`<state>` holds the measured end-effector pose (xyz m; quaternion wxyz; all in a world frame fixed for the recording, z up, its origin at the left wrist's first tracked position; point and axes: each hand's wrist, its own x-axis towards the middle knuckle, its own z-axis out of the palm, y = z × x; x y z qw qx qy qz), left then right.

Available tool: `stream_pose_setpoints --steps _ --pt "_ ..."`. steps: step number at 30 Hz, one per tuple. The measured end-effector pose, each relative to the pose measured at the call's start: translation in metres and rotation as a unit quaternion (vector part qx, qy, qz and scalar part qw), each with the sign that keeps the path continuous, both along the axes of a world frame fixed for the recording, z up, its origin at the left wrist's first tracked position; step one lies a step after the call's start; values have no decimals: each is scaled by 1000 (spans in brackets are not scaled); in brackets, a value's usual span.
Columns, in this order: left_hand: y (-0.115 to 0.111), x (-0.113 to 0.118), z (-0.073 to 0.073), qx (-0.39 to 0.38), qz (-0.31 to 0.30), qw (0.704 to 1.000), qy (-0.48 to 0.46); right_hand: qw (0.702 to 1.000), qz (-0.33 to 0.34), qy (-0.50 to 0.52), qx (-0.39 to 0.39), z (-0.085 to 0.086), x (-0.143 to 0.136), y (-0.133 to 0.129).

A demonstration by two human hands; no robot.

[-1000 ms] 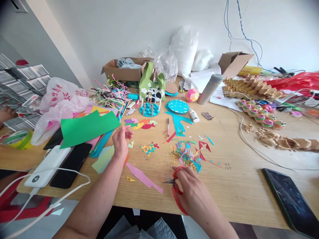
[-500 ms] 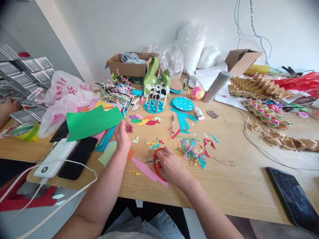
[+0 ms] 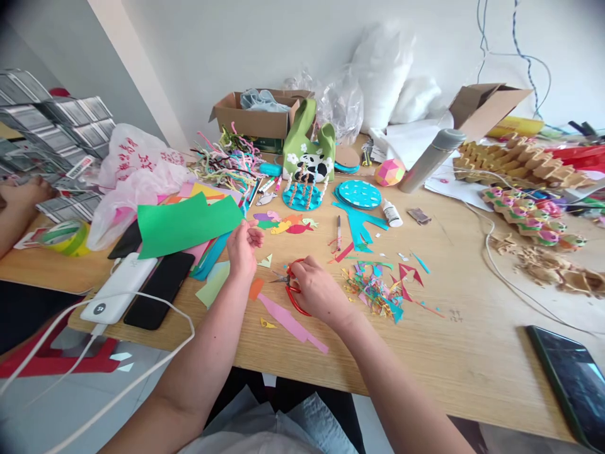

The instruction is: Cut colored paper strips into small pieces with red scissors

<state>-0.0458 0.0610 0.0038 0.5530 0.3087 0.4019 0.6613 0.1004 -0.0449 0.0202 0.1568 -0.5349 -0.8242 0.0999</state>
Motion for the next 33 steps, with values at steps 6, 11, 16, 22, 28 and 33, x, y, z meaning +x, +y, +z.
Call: stream_pose_setpoints --steps 6,11,16,22,28,33 --pt "-12 4 13 4 -101 995 -10 996 -41 75 -8 -5 -4 -44" --pt "-30 11 30 17 -161 986 33 985 -114 127 -8 -20 -22 -69" --pt "-62 -1 23 24 -146 984 96 987 -109 122 7 -32 -37 -68" --pt "-131 -56 -12 80 -93 945 302 990 -108 93 21 -45 -40 -72" --pt "-176 -89 -35 149 -45 888 434 985 -142 91 44 -50 -42 -75" --pt "-177 -92 -38 207 -67 851 477 983 -161 61 69 -53 -46 -77"
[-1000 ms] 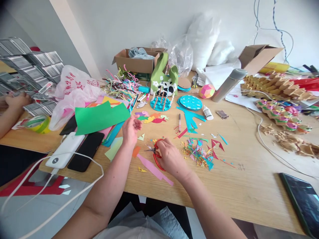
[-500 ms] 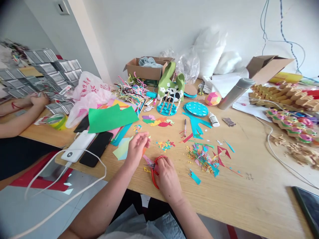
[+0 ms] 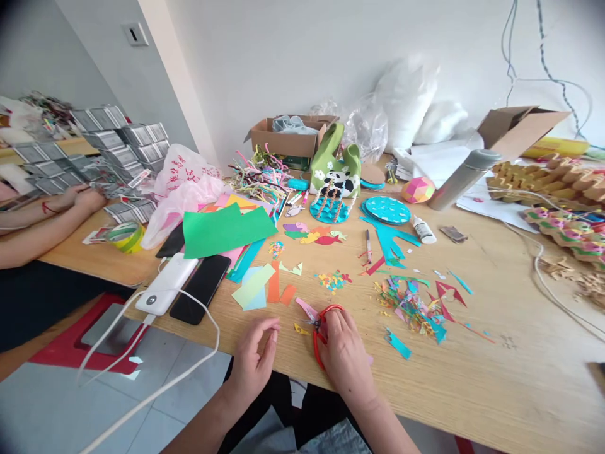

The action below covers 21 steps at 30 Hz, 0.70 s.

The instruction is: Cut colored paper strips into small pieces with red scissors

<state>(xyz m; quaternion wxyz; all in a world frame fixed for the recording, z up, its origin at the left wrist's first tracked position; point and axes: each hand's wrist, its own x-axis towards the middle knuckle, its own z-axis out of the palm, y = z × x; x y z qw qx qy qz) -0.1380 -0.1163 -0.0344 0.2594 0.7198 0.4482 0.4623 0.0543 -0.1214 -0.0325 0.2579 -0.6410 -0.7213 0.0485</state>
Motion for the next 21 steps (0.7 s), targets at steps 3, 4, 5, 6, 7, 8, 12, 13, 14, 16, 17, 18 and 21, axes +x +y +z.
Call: stream_pose_setpoints --steps 3,4,5,6,7,8,12,13,14,16,17,18,21 --pt "2 5 1 14 -10 999 39 999 -3 -27 18 -3 -1 -3" --pt "2 7 1 20 -14 998 52 999 -1 -37 24 -4 -1 -4" --pt "2 8 1 25 -13 998 64 998 0 -48 31 -4 -1 -4" --pt "2 10 1 32 -17 997 73 997 0 -59 40 -5 0 -5" --pt "2 11 1 37 -18 996 80 996 -4 -70 50 -5 0 -5" --pt "2 11 1 42 -22 995 87 995 -9 -81 62 -6 0 -5" --pt "1 10 3 57 -49 990 118 990 -43 -106 84 -5 0 -1" --pt "1 9 3 61 -57 989 126 990 -54 -101 83 -4 -1 0" --pt "1 9 3 63 -64 987 133 991 -66 -90 79 -2 0 1" --pt "1 7 3 68 -77 985 141 991 -90 -58 78 2 1 2" --pt "1 7 2 67 -83 984 143 990 -104 -42 81 4 3 2" --pt "1 6 2 67 -90 983 144 989 -116 -29 85 7 5 2" --pt "1 3 2 71 -103 984 128 987 -130 -8 91 15 15 -4"
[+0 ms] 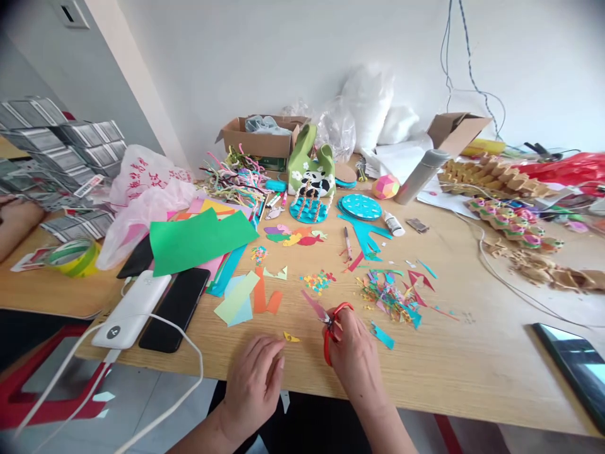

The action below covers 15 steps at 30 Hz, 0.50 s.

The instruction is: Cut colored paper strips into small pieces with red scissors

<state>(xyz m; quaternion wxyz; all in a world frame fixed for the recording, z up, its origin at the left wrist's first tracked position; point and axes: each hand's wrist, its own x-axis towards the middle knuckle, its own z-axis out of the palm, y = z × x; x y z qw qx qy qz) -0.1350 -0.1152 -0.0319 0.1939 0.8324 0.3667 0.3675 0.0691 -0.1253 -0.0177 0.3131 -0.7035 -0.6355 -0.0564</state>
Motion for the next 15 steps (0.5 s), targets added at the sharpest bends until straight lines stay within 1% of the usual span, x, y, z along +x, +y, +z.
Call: stream_pose_setpoints --steps 2,5,7,9,12,15 --pt "1 0 4 -4 4 1000 -19 1000 29 -3 -4 6 6 -6" --pt "3 6 15 21 19 999 -46 991 127 -37 -35 18 9 -17" --pt "5 16 25 44 14 998 -45 977 202 -62 -39 29 8 -23" --pt "8 30 33 34 -7 999 -38 962 259 -76 -52 42 8 -27" --pt "14 51 39 9 -38 997 -61 949 293 -99 -64 59 13 -31" --pt "17 66 42 3 -54 995 -79 944 303 -109 -74 68 24 -32"
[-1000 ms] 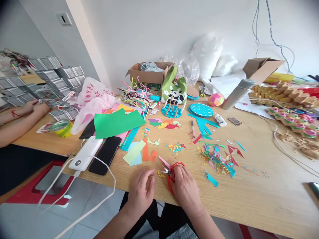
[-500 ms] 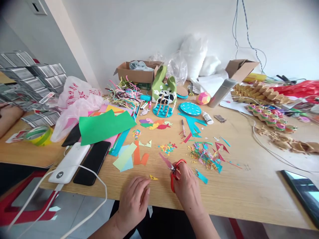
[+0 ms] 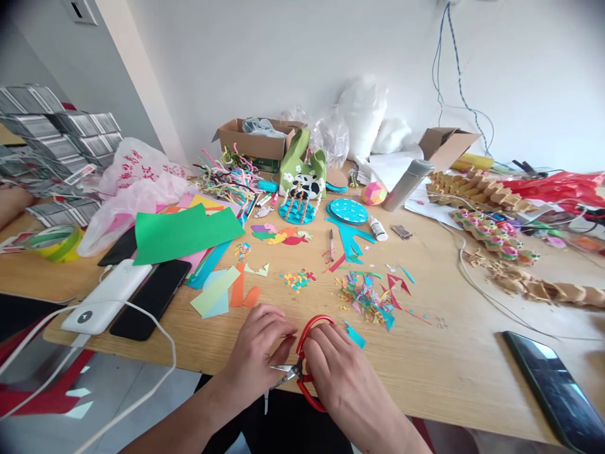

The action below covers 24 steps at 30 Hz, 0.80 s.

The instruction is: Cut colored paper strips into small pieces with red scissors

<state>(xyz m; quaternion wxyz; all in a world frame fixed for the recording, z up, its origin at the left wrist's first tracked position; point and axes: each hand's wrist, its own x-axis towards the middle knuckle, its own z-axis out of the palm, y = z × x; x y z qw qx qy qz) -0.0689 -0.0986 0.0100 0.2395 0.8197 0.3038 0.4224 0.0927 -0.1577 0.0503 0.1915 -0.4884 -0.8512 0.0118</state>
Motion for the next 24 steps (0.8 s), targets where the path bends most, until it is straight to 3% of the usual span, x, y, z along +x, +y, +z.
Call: stream_pose_setpoints --steps 7,10,12,13,15,17,20,22,24 --pt "5 9 14 -39 -49 997 53 1000 10 -12 26 1 9 2" --pt "21 13 14 -91 -54 994 31 997 11 4 75 6 20 12" --pt "42 18 15 -156 -25 987 -27 986 -34 59 155 12 33 26" --pt "54 21 15 -218 -7 973 -75 968 -90 111 205 15 39 35" --pt "80 27 18 -357 -17 915 -187 903 -195 242 296 20 49 56" --pt "103 34 19 -414 -3 854 -316 830 -247 378 328 21 52 78" --pt "120 43 16 -469 -12 767 -438 812 -247 494 188 10 45 103" --pt "121 48 11 -492 -43 747 -445 829 -246 498 68 -4 37 110" --pt "116 50 6 -499 -72 746 -435 834 -195 515 -33 -20 28 110"
